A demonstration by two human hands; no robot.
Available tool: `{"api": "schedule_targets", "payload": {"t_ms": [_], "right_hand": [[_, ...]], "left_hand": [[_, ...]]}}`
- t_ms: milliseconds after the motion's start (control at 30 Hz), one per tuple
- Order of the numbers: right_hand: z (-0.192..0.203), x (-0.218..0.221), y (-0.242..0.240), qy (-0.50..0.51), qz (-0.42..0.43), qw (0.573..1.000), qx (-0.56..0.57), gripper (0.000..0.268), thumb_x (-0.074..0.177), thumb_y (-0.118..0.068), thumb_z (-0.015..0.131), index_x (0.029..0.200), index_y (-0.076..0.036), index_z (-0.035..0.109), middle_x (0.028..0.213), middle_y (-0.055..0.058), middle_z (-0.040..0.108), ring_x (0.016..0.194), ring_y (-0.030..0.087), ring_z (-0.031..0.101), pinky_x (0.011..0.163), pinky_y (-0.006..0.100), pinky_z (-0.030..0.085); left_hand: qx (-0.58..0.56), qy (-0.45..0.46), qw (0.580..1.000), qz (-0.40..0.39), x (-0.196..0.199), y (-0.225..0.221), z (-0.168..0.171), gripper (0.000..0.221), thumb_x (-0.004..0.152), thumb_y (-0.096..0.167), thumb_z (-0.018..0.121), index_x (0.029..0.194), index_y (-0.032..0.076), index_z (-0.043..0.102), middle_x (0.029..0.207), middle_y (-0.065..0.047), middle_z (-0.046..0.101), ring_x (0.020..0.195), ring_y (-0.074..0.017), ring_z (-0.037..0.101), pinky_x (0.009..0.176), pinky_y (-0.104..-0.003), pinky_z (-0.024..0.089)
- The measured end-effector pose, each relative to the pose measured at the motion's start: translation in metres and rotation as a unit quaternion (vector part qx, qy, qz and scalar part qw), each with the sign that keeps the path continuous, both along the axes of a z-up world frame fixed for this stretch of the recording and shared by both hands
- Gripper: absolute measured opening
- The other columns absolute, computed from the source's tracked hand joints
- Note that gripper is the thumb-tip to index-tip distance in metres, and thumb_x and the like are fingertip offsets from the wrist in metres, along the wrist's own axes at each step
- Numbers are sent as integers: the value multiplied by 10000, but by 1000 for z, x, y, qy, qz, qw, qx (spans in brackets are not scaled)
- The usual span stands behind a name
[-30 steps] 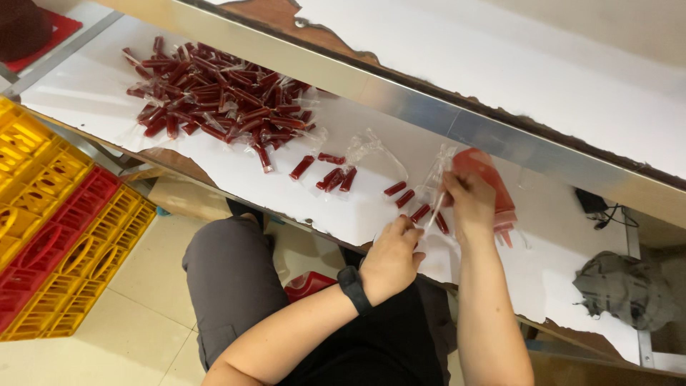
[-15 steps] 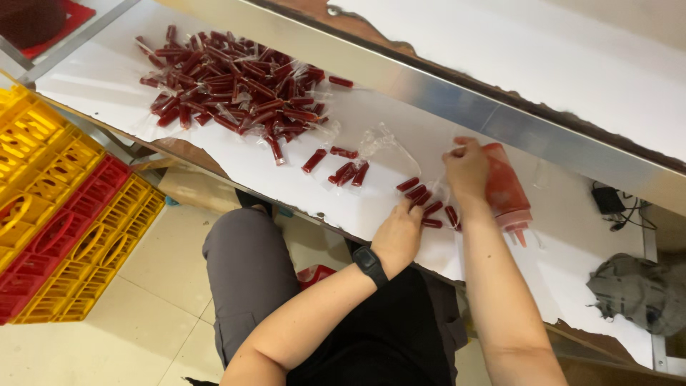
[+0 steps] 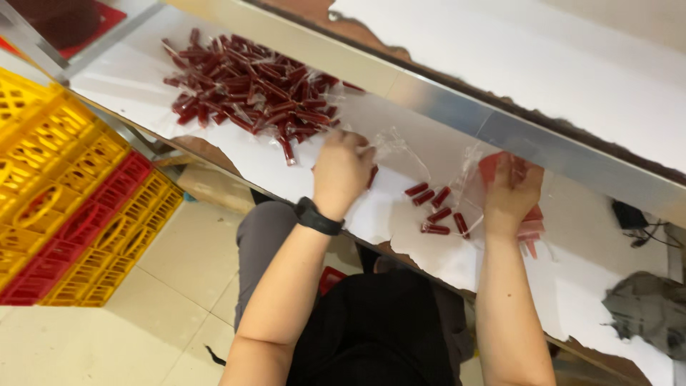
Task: The person fills small plastic bags with red liquid from a squeeze bottle and ties each bag shut by hand.
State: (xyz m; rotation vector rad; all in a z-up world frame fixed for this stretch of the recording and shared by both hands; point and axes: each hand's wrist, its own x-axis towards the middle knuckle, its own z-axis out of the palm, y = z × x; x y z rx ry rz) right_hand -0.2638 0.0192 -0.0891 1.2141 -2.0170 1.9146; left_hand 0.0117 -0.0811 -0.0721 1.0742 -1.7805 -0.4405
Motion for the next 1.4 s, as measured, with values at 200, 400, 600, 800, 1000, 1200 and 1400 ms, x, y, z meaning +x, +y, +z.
{"api": "schedule_targets", "payload": {"t_ms": [200,400,600,800,1000,1200,1400], "right_hand": [[-11,15,1,-26,98,993,-56,233,1073,-59,636,1271,43,570,1241,103,661,1160,163,637,1030,288,497],[-8,19,2,-6,70,997,-11,165,1052,-25,641,1202,21,589,1159,94,618,1056,160,592,969,286,511],[15,36,4,21,84,996,-27,146,1054,-36,640,1188,6,601,1163,93,590,1075,176,604,995,314,503],[35,44,15,299,-92,950,-13,253,1006,-82,738,1225,8,650,1198,178,647,1133,333,567,1011,415,450],[58,105,17,149,132,980,-24,278,1034,-156,724,1250,11,672,1255,176,677,1214,269,612,1070,382,462],[92,146,-6,-187,204,953,119,203,961,-145,719,1107,-5,741,967,114,730,811,215,615,680,354,474],[101,134,1,-291,359,887,-19,93,1018,-95,654,1013,-16,703,1024,136,746,923,194,700,876,329,565]], "left_hand": [[13,-144,989,-22,-13,-33,-38,98,863,133,679,847,72,754,928,-128,698,881,-353,670,780,-440,557],[-48,-164,985,-1,-31,-37,-52,298,690,43,662,969,45,764,1085,-135,680,1011,-341,618,794,-386,569],[1,-163,987,-2,-33,-39,-27,169,761,157,713,889,83,794,1021,-98,711,1002,-332,631,851,-471,533],[156,120,978,-66,-14,-49,-14,308,953,289,715,1055,7,783,930,-173,747,843,-294,715,780,-357,549],[248,247,909,-227,4,-10,52,312,852,228,781,1027,-31,783,829,-56,784,709,-83,688,678,-249,555],[245,115,931,-246,4,28,64,309,875,231,755,1048,-21,800,750,-104,743,646,-123,635,646,-283,535],[377,330,750,-432,2,24,43,358,984,279,683,1202,2,748,991,-61,738,874,-103,616,820,-265,503]]}}
